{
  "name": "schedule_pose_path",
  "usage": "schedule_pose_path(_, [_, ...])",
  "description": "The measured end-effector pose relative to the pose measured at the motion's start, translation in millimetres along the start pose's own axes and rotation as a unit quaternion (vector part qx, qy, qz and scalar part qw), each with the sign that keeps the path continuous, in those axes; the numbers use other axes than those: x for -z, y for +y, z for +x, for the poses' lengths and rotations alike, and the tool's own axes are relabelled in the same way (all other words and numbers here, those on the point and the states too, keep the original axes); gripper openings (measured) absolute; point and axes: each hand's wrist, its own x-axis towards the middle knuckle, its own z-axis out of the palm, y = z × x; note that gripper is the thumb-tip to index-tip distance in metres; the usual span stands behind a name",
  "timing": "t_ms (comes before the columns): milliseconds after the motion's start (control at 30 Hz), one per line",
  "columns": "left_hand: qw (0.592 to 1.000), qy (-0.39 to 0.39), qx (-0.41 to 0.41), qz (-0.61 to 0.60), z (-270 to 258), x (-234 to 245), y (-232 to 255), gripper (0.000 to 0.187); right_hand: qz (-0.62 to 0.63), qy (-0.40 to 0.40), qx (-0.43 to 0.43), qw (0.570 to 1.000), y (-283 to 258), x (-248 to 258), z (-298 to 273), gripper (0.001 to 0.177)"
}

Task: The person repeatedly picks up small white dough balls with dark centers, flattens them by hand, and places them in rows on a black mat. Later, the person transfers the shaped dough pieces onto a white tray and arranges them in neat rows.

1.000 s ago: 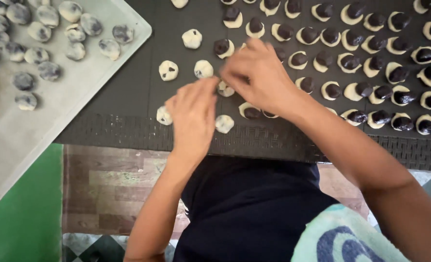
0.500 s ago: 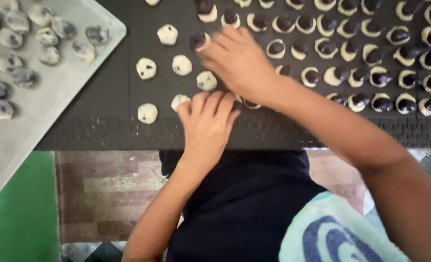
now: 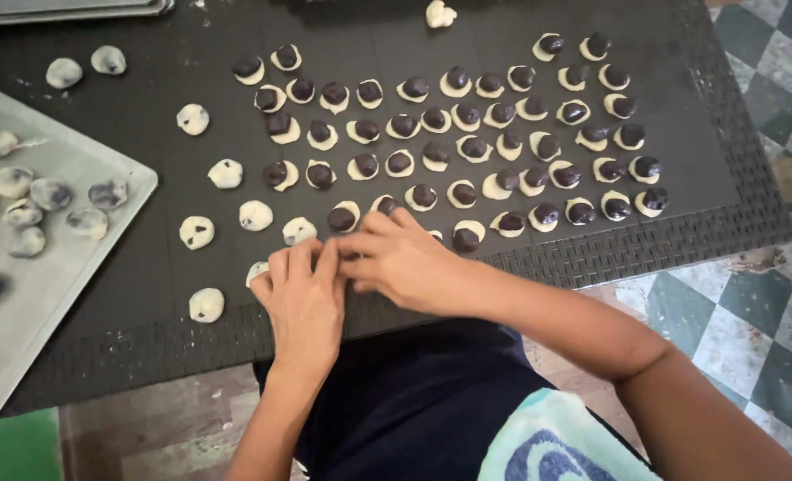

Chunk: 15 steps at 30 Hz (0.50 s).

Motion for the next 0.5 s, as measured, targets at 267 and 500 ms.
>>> schedule_pose_path(267, [0.995,0.045,-0.091,-0.001,-8.4,-7.5,-7.0,0.023,-0.046,0.125,-0.007,0.991,7.9,-32.8,-5.7,0.024])
schedule_pose_path(500, [0.966,-0.01,0.089,-0.242,9.1,27.3,-5.0,0.01,-0.018,0.209,0.074,0.975,-14.3,7.3,14.4,0.026])
